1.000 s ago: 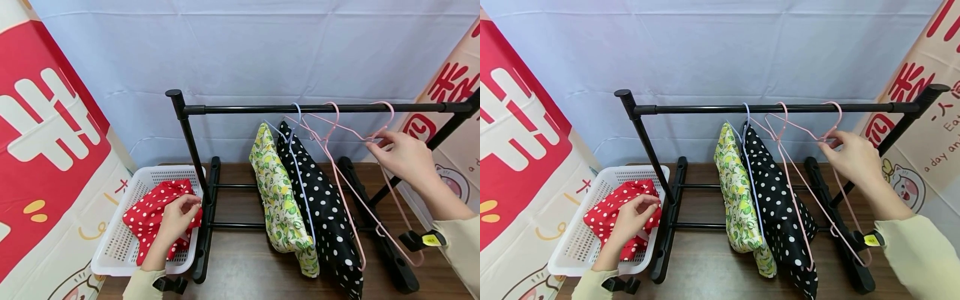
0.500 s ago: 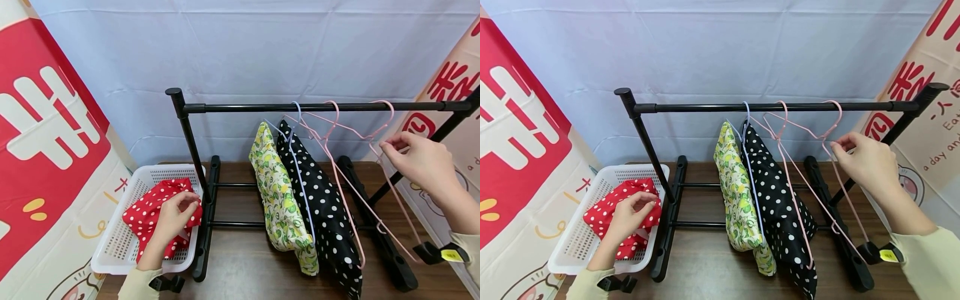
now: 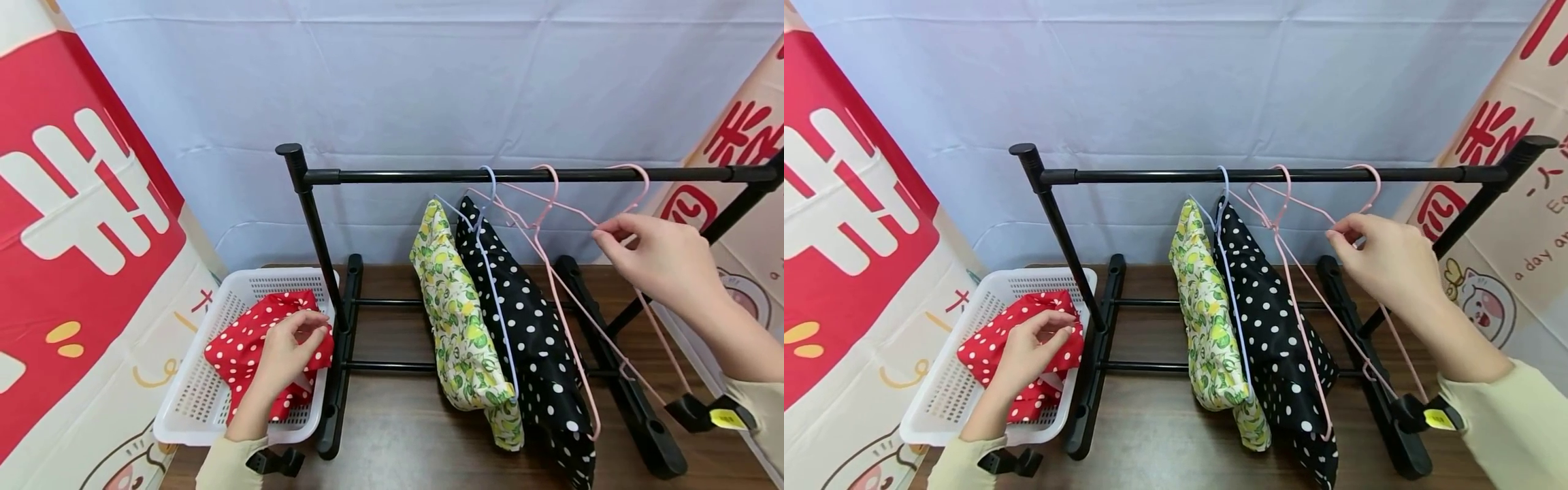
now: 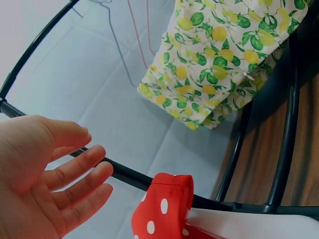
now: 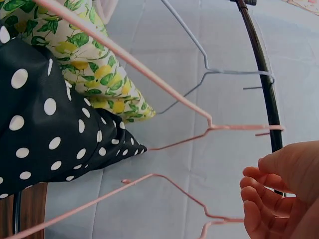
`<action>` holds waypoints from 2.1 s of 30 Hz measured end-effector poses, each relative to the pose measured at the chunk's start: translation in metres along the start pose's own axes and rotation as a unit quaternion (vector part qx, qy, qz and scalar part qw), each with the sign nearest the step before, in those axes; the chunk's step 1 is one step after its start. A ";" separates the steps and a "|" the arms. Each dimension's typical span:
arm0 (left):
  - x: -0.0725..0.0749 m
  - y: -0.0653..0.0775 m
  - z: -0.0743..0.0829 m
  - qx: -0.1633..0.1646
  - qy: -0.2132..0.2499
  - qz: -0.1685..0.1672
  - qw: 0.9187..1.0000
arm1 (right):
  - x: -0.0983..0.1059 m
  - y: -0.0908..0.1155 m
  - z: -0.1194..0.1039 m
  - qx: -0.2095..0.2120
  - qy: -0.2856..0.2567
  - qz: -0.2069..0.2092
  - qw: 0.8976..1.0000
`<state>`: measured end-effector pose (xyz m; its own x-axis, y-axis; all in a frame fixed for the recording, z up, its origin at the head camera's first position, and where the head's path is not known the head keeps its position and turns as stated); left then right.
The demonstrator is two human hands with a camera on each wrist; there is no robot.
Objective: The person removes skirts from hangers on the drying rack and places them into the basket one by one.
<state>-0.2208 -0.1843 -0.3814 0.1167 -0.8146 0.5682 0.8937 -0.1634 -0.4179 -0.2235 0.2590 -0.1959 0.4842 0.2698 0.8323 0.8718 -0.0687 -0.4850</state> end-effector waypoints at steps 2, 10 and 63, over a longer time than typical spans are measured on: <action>-0.002 0.000 -0.001 0.003 0.003 -0.003 1.000 | -0.001 -0.001 -0.006 0.012 -0.003 0.000 1.000; -0.012 -0.002 -0.002 0.020 0.009 -0.012 1.000 | -0.007 -0.003 -0.038 0.063 -0.017 0.002 0.998; -0.109 -0.030 0.005 -0.033 0.047 -0.068 0.996 | -0.091 -0.022 -0.103 0.033 -0.037 -0.163 0.985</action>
<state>-0.2580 -0.0874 -0.4273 -0.0470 -0.8308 0.5545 0.8680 -0.3087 -0.3890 -0.2786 0.1367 -0.2330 0.1708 0.3371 0.9258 0.9721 0.0958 -0.2142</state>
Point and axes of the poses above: each hand's wrist, its own y-axis away from the middle knuckle, its own x-axis out of the back of the hand, z = x × y, the point moved 9 cm from there along -y, towards the middle knuckle, and after that the axes turned 12 degrees about -x, right-handed, at the moved point
